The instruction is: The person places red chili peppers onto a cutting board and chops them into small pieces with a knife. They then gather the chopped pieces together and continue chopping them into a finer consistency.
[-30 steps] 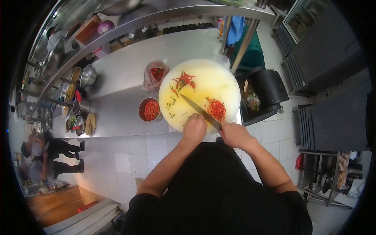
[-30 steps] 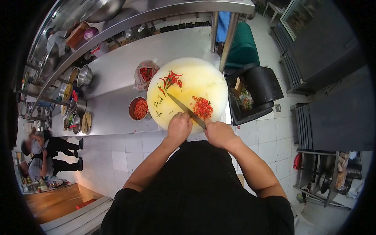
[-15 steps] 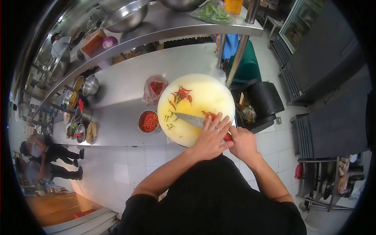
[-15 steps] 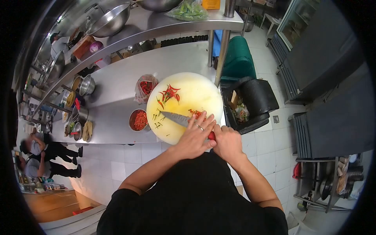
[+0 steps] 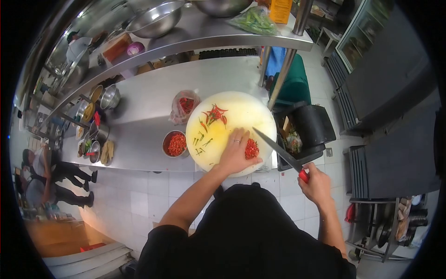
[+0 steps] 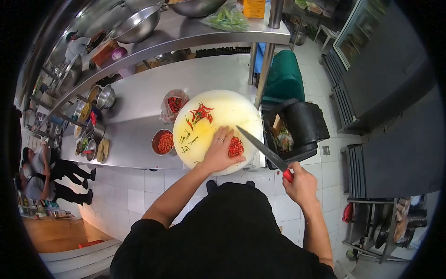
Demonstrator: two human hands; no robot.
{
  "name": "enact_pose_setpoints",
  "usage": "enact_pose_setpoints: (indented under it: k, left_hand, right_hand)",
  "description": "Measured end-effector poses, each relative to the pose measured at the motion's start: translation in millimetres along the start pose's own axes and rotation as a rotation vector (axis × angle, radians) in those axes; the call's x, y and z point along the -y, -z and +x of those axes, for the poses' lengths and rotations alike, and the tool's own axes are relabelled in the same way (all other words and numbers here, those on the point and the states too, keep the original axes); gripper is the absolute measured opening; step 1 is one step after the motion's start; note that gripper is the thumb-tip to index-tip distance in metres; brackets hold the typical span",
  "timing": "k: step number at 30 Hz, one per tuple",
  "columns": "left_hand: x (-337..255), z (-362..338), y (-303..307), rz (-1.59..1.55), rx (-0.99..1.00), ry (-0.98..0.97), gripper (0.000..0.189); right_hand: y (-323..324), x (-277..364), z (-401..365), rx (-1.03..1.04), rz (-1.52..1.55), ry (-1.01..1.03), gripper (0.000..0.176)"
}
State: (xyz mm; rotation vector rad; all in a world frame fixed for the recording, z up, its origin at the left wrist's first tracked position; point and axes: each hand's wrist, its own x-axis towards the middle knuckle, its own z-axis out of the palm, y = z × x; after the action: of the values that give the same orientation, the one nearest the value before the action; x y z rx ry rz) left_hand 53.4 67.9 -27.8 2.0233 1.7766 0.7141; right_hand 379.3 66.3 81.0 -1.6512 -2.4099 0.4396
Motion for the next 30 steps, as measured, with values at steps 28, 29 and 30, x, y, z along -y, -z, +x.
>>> enact_pose_setpoints:
  k: [28,29,30]
  left_hand:
    - [-24.1,6.8,-31.7,0.029,-0.153,0.091,0.088]
    - [-28.2,6.8,-36.3,0.016,-0.179,0.095,0.086]
    - [-32.0,6.8,-37.0,0.002,-0.202,0.097,0.083]
  right_hand:
    - [-96.9,43.8,10.4,0.476,1.087,-0.419,0.019]
    - [-98.8,49.9,13.0,0.488,1.076,-0.417,0.019]
    - [-101.4,56.8,14.3,0.497,1.066,-0.417,0.019]
